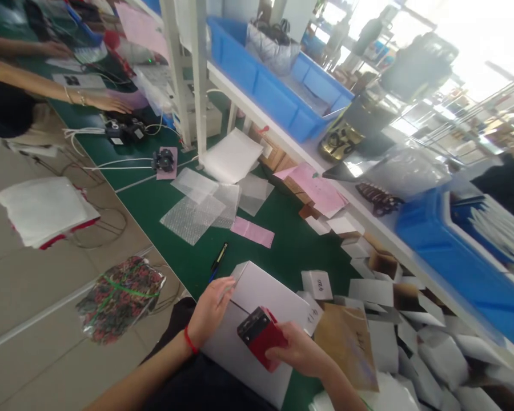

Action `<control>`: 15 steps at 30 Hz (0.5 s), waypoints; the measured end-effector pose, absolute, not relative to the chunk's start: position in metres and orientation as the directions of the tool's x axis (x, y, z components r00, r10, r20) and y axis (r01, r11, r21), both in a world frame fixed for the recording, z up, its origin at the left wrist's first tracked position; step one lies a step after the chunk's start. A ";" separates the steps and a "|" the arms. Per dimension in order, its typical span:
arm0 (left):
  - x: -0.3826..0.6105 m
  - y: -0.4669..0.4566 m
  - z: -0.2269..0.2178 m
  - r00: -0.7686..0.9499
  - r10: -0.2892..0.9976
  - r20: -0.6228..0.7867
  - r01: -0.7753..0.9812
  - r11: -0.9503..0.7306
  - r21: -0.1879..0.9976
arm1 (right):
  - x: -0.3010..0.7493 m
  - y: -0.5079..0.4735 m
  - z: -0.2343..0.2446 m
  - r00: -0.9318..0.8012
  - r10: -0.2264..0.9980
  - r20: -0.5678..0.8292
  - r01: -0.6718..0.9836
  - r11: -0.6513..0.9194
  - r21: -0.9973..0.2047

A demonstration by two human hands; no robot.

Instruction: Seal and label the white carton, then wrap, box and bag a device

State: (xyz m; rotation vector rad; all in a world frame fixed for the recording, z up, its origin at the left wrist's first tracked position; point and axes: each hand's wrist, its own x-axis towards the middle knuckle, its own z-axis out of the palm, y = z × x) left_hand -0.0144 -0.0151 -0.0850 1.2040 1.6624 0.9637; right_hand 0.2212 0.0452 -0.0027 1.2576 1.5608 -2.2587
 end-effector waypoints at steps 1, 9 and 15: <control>-0.017 -0.015 -0.073 -0.194 0.962 -0.193 0.258 0.239 0.936 | 0.221 0.044 -0.001 -0.647 0.350 -0.677 0.521 -0.446 -0.728; -0.004 -0.011 -0.019 0.103 0.882 -0.460 -0.085 0.468 0.879 | 0.220 0.046 -0.007 -0.693 0.408 -0.594 0.576 -0.182 -0.797; -0.003 -0.018 -0.038 0.094 0.830 -0.549 -0.039 0.554 0.831 | 0.139 0.076 -0.065 -0.843 0.267 -0.467 0.453 -0.115 -0.884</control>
